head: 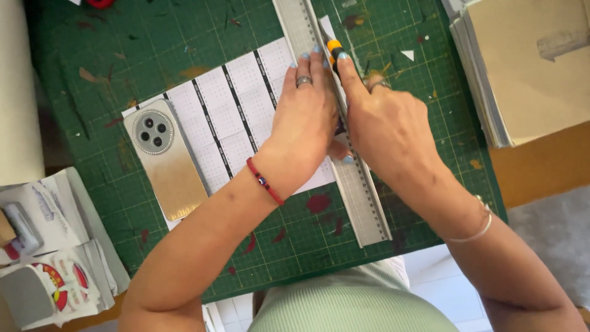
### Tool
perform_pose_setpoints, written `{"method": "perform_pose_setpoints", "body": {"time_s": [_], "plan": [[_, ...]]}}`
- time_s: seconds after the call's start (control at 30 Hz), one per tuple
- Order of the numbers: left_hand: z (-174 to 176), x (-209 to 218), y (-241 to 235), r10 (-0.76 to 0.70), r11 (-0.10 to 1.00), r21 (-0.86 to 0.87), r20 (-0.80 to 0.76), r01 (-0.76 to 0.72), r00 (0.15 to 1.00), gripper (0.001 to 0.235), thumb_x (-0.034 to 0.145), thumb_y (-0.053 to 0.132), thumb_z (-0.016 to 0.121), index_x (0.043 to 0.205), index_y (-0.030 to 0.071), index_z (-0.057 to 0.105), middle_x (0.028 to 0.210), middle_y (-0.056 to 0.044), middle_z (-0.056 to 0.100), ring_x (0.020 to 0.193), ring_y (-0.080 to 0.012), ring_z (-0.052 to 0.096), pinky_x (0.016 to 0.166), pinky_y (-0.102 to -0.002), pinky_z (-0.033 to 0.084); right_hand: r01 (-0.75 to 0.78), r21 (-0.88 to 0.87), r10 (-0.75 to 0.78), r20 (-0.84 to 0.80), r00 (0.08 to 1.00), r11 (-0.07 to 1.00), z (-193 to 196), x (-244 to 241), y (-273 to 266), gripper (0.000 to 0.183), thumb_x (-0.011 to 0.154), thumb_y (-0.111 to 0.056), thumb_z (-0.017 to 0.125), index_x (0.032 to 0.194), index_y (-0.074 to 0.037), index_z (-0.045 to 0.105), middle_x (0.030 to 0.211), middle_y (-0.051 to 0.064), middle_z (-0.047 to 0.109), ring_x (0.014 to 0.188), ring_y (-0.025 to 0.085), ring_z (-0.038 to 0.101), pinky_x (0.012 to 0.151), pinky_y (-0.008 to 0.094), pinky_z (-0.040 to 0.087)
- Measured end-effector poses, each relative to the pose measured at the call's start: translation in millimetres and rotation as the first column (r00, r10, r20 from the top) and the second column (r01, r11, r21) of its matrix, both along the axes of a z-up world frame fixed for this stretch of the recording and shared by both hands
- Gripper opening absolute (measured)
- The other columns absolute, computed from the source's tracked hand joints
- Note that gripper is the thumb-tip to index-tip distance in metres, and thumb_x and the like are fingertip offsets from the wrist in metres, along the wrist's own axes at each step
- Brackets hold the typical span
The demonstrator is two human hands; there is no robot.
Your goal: Cutting printed paper calendars into strips using a utility knife and a ruler on a cutting mat.
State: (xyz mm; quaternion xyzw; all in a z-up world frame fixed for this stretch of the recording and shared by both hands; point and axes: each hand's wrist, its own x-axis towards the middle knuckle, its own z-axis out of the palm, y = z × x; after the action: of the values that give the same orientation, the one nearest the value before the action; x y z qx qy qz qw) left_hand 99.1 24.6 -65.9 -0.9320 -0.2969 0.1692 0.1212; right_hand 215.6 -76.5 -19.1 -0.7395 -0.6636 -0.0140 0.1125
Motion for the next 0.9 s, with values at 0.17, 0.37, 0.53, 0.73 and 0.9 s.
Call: {"method": "perform_pose_setpoints", "body": {"time_s": [0.17, 0.37, 0.53, 0.73, 0.9], "plan": [[4.7, 0.0, -2.9, -0.014, 1.0, 0.018, -0.009, 0.014, 1.0, 0.172, 0.041, 0.107, 0.078, 0.166, -0.004, 0.034, 0.17, -0.03, 0.036, 0.155, -0.0431, 0.039, 0.126, -0.053, 0.031, 0.0, -0.031, 0.002, 0.042, 0.999, 1.0, 0.1, -1.4, -15.0, 0.069, 0.097, -0.017, 0.069, 0.164, -0.006, 0.054, 0.083, 0.014, 0.062, 0.043, 0.041, 0.059, 0.034, 0.051, 0.044], [8.6, 1.7, -2.3, -0.025, 1.0, 0.003, -0.049, 0.026, 0.998, 0.171, 0.047, 0.11, 0.074, 0.166, -0.005, 0.032, 0.171, -0.032, 0.034, 0.156, -0.0452, 0.038, 0.126, -0.055, 0.03, -0.009, -0.048, 0.011, 0.036, 0.999, 0.999, 7.2, -3.6, -29.1, 0.077, 0.097, -0.037, 0.078, 0.162, -0.004, 0.056, 0.085, 0.014, 0.063, 0.045, 0.038, 0.061, 0.035, 0.049, 0.046], [13.5, 1.4, -4.7, -0.019, 1.0, 0.009, -0.077, 0.02, 0.997, 0.167, 0.049, 0.108, 0.072, 0.166, -0.003, 0.034, 0.173, -0.03, 0.03, 0.158, -0.0439, 0.035, 0.127, -0.054, 0.028, -0.012, -0.022, 0.014, 0.108, 0.994, 1.0, 13.1, -7.4, -50.6, 0.054, 0.106, -0.014, 0.061, 0.159, -0.007, 0.061, 0.078, 0.009, 0.059, 0.041, 0.034, 0.056, 0.034, 0.047, 0.044], [14.0, 3.8, -8.5, -0.014, 1.0, 0.021, -0.08, 0.015, 0.997, 0.165, 0.044, 0.105, 0.075, 0.165, -0.001, 0.04, 0.172, -0.03, 0.031, 0.157, -0.0438, 0.037, 0.127, -0.054, 0.029, 0.028, -0.075, -0.015, 0.17, 0.985, 0.997, 9.7, -13.5, -86.1, 0.053, 0.11, -0.02, 0.061, 0.163, -0.014, 0.06, 0.077, 0.002, 0.054, 0.041, 0.022, 0.051, 0.037, 0.04, 0.044], [20.3, 3.9, -8.3, 0.006, 1.0, 0.008, -0.124, -0.005, 0.992, 0.167, 0.047, 0.109, 0.07, 0.168, 0.0, 0.035, 0.174, -0.03, 0.027, 0.159, -0.0437, 0.034, 0.128, -0.054, 0.027, 0.035, -0.12, -0.014, 0.177, 0.984, 0.992, 16.4, -16.7, -98.8, 0.055, 0.108, -0.018, 0.062, 0.163, -0.016, 0.06, 0.074, 0.002, 0.052, 0.039, 0.02, 0.049, 0.036, 0.039, 0.04]]}}
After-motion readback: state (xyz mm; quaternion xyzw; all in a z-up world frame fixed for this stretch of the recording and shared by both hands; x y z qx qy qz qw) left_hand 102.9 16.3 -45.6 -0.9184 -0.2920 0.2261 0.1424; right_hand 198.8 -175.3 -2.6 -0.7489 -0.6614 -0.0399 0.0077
